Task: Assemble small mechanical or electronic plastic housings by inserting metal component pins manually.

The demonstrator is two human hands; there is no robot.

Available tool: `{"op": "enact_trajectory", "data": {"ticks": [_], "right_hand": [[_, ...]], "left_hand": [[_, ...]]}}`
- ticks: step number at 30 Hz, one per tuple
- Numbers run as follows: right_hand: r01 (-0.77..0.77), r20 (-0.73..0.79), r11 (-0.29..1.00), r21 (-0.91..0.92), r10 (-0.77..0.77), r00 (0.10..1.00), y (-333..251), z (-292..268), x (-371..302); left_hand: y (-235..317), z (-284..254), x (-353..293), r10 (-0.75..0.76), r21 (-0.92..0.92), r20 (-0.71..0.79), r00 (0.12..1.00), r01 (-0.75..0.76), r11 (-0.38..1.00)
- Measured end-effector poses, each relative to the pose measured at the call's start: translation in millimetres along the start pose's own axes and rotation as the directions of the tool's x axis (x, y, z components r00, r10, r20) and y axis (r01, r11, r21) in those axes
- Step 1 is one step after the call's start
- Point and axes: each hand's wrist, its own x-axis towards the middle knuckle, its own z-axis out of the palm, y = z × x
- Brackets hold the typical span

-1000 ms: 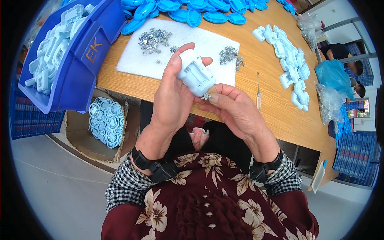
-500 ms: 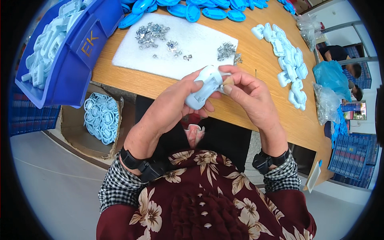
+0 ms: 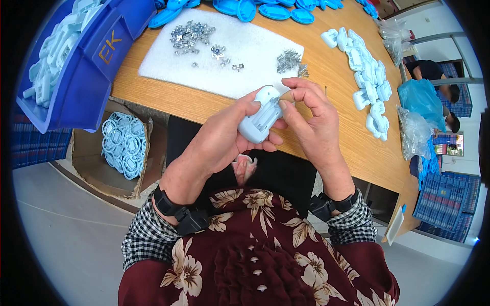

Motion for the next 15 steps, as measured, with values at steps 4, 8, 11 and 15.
{"op": "enact_trajectory", "data": {"ticks": [4,8,11,15], "right_hand": [[0.061,-0.018,0.993,-0.105,-0.063,0.998,3.8,2.5,-0.5],[0.096,-0.018,0.977,-0.192,-0.101,0.995,2.9,3.9,0.4],[0.133,-0.002,0.957,-0.26,-0.138,0.99,2.1,3.0,2.0],[0.148,0.029,0.948,-0.282,-0.145,0.989,2.9,1.0,3.6]], "left_hand": [[2.2,3.1,-0.9,-0.016,0.04,0.001,1.0,0.016,0.999],[2.2,4.6,-1.5,-0.019,0.077,-0.014,1.0,0.02,0.997],[4.7,7.6,-1.2,-0.042,0.104,-0.029,0.999,0.045,0.994],[4.6,8.1,-0.3,-0.046,0.125,-0.037,0.998,0.05,0.991]]}}
